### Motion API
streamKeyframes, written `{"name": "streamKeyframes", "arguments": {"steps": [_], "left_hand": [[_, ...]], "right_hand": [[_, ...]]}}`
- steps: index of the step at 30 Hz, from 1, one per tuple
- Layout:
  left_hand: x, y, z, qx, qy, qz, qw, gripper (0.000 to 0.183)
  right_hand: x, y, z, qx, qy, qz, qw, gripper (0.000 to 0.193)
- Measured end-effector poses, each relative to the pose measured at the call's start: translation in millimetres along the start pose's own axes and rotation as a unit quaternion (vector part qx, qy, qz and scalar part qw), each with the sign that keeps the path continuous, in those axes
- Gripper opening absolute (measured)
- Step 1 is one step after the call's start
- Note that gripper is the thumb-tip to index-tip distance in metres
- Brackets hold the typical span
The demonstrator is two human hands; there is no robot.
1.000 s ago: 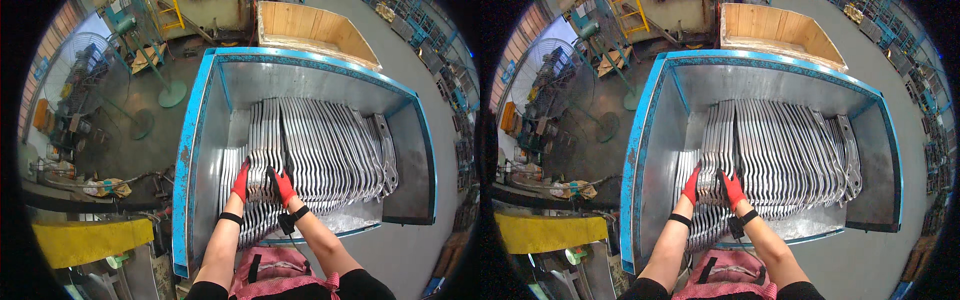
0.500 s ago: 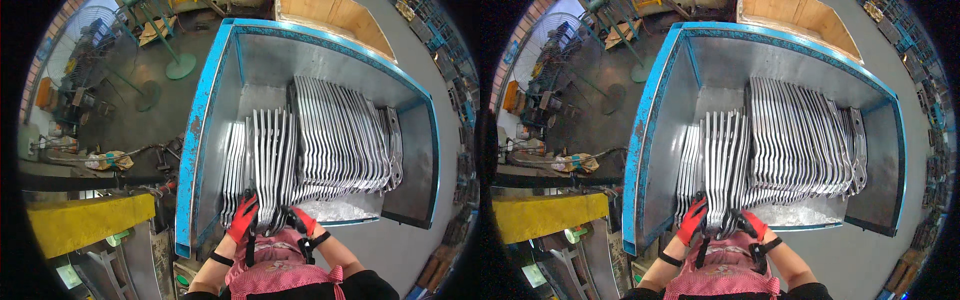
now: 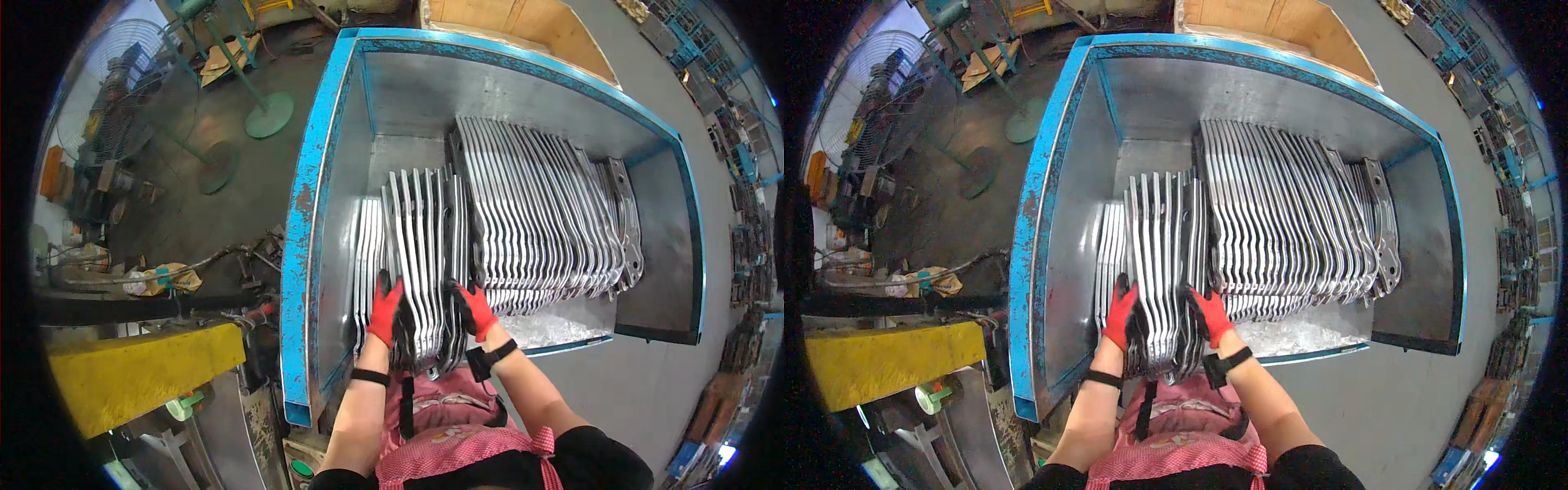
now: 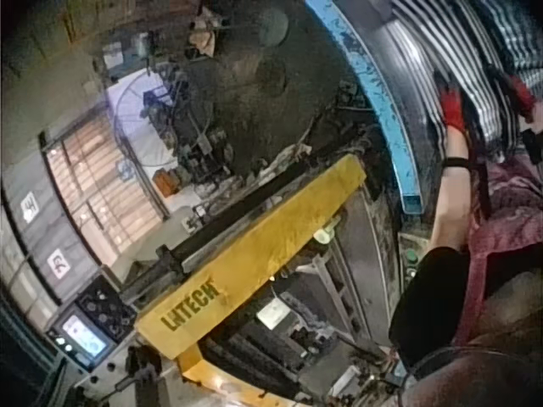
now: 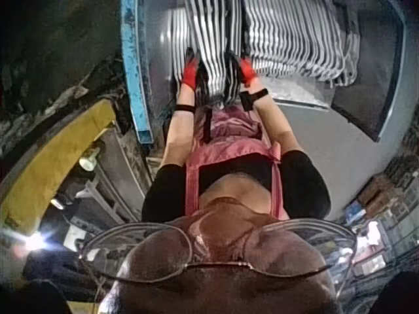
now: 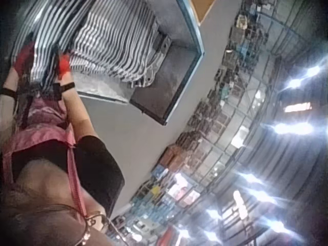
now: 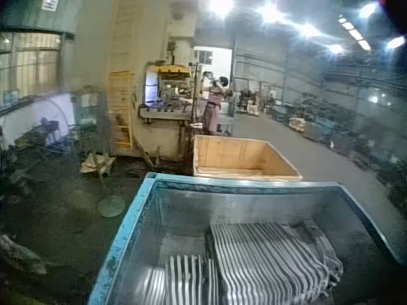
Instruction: Loading metal parts into a large hydraulic press and activating the press.
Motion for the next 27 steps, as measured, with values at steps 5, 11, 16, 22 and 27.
{"name": "streamKeyframes", "arguments": {"steps": [5, 11, 16, 22, 27], "left_hand": [[-34, -10, -23, 0.138, 0.013, 0.062, 0.988, 0.064], [-59, -93, -82, -0.06, 0.276, -0.007, 0.959, 0.067], [-52, -166, -89, -0.116, 0.582, -0.023, 0.805, 0.075], [-53, -191, -36, -0.105, 0.688, 0.043, 0.717, 0.098], [-22, -170, 3, -0.045, 0.467, 0.071, 0.881, 0.108]], "right_hand": [[0, 8, -14, 0.022, 0.109, -0.016, 0.994, 0.035], [0, -12, -108, 0.159, 0.042, 0.137, 0.977, 0.044], [-65, -101, -81, -0.181, 0.648, 0.365, 0.643, 0.046], [-66, -124, -107, -0.246, 0.544, 0.339, 0.727, 0.045], [-58, -126, -111, -0.257, 0.504, 0.35, 0.747, 0.044]]}}
Point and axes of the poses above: each hand's wrist, its own y-axis towards the middle knuckle, its own x-axis out of the back of the hand, z = x × y, the point moved 9 cm from there along y, towards the middle knuckle, and after that the axes turned 8 degrees about x, right-handed, at the moved point
